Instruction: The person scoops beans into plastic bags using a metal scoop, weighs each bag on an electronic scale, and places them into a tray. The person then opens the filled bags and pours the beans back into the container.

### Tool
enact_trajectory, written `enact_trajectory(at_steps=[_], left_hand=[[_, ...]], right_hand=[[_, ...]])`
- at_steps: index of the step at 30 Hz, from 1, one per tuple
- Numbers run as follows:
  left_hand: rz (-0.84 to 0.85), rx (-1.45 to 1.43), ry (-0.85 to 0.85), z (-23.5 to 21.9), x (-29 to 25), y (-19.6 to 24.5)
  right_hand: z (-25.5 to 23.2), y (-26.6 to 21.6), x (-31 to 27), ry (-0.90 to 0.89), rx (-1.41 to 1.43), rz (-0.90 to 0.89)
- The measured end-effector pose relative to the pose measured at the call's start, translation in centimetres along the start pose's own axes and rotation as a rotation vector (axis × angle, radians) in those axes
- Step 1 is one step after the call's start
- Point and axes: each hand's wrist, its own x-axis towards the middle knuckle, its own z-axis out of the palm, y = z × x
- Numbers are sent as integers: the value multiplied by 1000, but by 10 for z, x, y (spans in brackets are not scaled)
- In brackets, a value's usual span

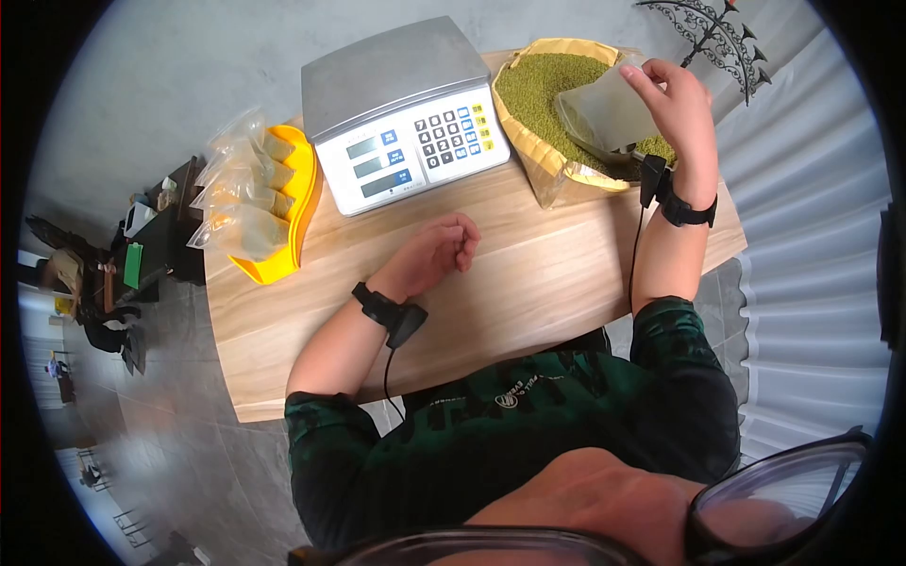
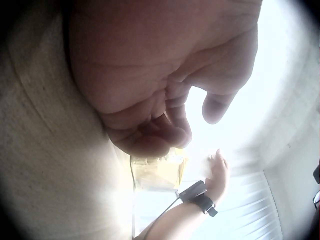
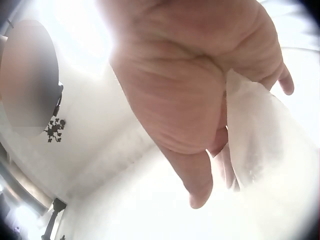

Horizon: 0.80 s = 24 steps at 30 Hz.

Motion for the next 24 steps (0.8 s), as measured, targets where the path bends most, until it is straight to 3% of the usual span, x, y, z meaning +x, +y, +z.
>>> enact_trajectory(at_steps=[6,10,12,15,19,22,24], left_hand=[[4,-17,17,1,-1,-2],[-3,-5,30,3,-2,-1],[0,-8,18,2,-2,0],[9,15,36,2,-1,-1],[0,31,40,-1,-2,-2],[30,75,46,5,-4,-1],[71,159,59,17,-4,3]], right_hand=[[7,26,-8,156,93,-241],[1,32,0,136,193,-206],[-8,24,-3,202,168,-104],[-5,32,1,245,112,-151],[-14,34,0,217,136,-69],[-8,45,8,275,267,-72],[-1,47,12,273,642,-128]])
